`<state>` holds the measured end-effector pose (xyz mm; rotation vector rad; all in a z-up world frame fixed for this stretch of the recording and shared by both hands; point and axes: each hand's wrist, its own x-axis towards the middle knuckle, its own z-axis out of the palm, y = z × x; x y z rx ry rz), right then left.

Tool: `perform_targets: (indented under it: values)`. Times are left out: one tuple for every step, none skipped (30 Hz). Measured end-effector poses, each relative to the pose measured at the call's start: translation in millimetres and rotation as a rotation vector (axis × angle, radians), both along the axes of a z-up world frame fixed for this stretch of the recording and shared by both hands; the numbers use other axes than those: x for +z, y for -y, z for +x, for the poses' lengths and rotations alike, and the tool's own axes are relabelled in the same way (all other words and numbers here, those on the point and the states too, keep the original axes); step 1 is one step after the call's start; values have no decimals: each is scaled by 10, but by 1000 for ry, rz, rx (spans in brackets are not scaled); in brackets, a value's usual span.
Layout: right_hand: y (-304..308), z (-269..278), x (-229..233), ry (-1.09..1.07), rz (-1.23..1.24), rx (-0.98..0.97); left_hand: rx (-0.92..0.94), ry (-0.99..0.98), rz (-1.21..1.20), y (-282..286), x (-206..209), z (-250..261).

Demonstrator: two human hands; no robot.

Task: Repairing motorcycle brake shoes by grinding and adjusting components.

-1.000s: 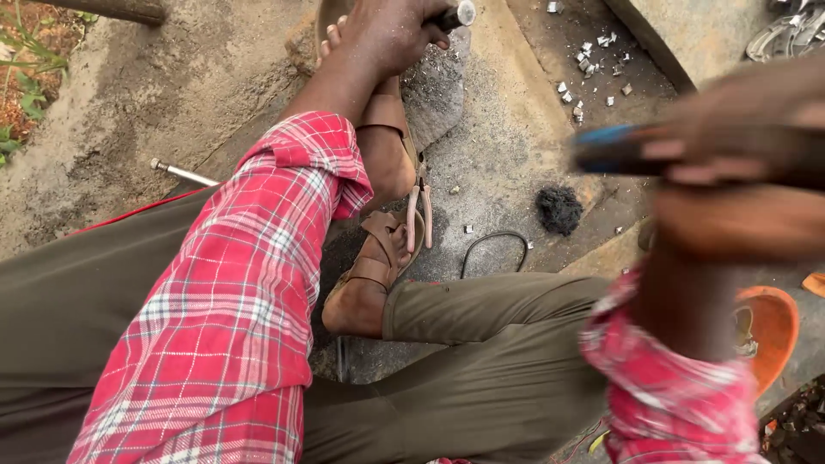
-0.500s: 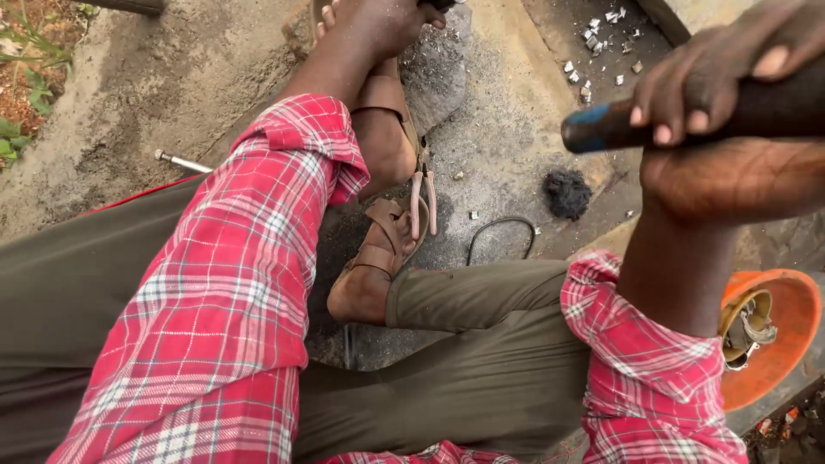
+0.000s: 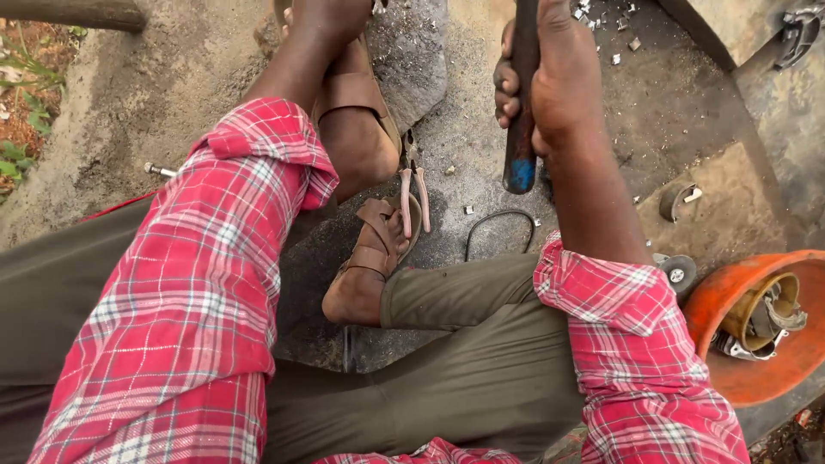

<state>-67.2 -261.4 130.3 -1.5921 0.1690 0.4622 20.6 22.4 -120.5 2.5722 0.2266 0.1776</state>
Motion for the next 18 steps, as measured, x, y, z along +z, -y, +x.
perform_targets:
  values:
    - [39, 41, 76, 44, 110, 52, -11, 23, -30, -69, -80, 55]
    - [78, 79, 150, 90, 220, 104, -23, 46, -61, -140, -162, 112]
    - [73, 82, 134, 89, 226, 90, -36, 42, -55, -188, -216, 120]
    - [65, 84, 114, 41, 276, 66, -48, 56, -88, -240, -272, 128]
    - [70, 85, 105, -5, 322, 38, -64, 71, -125, -265, -329, 151]
    - [106, 135, -122, -4, 324, 21, -81, 69, -124, -230, -288, 145]
    - [140, 189, -340, -97, 163, -22, -94, 80, -150, -196, -241, 138]
    - [169, 239, -553, -193, 4, -64, -106, 91, -177, -171, -189, 126]
    - [203, 224, -855, -185, 8, -70, -113, 98, -174, -125, 9, 60]
    - [229, 213, -1154, -260, -280, -40, -159, 258, -445, -85, 207, -10]
    - [247, 218, -1457, -336, -569, -5, -203, 419, -715, -54, 403, -87]
    - [390, 235, -1866, -328, -565, -9, -208, 425, -712, -25, 451, -64]
    - [525, 234, -2290, -263, -823, 94, -166, 408, -699, -1, 483, -72]
    - [661, 233, -2723, -192, -1080, 197, -124, 390, -686, 27, 507, -81]
    - [602, 228, -2491, -207, -1076, 195, -130, 376, -686, 82, 588, -120]
    - [550, 228, -2258, 101, -1179, 251, -202, 274, -572, 143, 671, -160]
    - [529, 261, -1999, 418, -1271, 293, -282, 181, -461, 234, 773, -157]
    - [391, 199, -1731, 405, -1275, 283, -296, 174, -464, 384, 981, -286]
